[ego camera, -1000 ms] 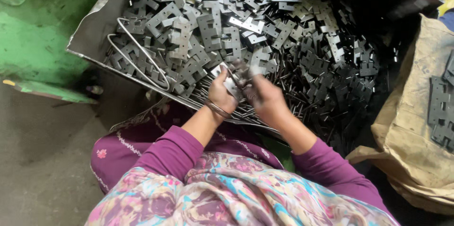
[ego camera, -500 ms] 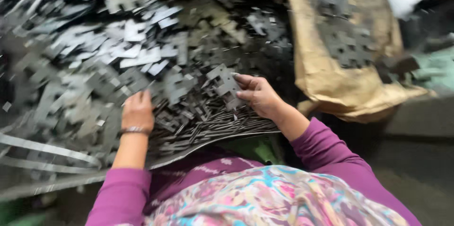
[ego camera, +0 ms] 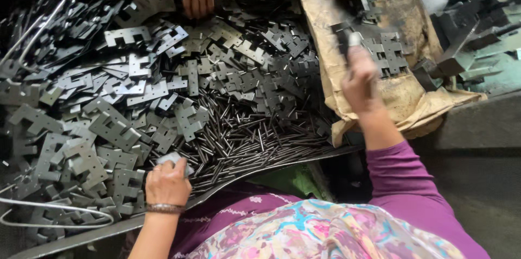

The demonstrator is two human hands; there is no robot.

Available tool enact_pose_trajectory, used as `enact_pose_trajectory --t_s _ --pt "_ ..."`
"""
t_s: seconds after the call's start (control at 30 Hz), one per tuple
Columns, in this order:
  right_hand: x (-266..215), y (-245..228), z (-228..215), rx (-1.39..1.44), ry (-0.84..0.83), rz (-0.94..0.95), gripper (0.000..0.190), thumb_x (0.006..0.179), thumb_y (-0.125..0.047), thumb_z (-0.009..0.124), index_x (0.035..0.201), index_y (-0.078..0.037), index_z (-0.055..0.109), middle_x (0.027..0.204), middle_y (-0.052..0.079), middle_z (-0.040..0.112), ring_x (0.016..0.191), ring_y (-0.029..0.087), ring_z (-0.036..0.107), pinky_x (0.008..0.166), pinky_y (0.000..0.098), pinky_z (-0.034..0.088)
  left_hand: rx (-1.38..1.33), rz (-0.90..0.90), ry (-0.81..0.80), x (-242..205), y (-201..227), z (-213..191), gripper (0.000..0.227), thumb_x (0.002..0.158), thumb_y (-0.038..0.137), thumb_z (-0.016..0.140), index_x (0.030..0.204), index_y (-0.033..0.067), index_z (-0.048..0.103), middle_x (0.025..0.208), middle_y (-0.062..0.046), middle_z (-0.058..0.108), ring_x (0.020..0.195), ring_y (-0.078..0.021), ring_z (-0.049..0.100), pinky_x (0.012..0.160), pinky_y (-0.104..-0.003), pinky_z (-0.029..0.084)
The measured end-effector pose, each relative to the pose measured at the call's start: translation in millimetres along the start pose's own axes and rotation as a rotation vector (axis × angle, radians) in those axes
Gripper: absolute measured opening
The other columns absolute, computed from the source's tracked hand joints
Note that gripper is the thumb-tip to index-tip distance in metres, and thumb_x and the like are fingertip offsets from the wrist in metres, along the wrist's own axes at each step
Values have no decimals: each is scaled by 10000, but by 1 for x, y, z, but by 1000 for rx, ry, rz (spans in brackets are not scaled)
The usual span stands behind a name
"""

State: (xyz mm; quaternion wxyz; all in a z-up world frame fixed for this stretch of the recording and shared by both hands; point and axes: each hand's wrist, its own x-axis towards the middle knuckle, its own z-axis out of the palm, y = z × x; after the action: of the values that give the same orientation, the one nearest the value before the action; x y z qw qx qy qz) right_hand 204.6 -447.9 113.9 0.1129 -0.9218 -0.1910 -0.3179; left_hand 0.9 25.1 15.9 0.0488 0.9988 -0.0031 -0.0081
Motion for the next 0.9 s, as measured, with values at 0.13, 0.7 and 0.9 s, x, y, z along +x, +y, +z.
enact_pose_trajectory --t_s 0.13,0.7,0.9 --pt "-8 109 1 -370 -83 8 408 795 70 566 1191 143 627 1111 282 673 1016 411 678 855 451 590 -307 139 331 -18 -6 -6 162 768 219 753 921 170 729 1019 -80 704 925 -344 681 817 -456 552" --pt "30 -226 97 257 -802 -299 616 898 -377 761 1431 -115 595 1432 261 549 1259 437 569 1009 470 491 -2584 296 285 -3 -80 -47 531 797 -136 614 1303 19 581 1124 -149 707 1087 -265 733 932 -342 624" --pt "-3 -338 157 50 -697 -553 897 657 -602 790 1284 11 598 1212 261 594 1080 435 582 846 476 514 -1100 -250 207 28 -49 -24 295 864 168 711 1138 62 678 1000 -112 753 925 -241 731 798 -364 602"
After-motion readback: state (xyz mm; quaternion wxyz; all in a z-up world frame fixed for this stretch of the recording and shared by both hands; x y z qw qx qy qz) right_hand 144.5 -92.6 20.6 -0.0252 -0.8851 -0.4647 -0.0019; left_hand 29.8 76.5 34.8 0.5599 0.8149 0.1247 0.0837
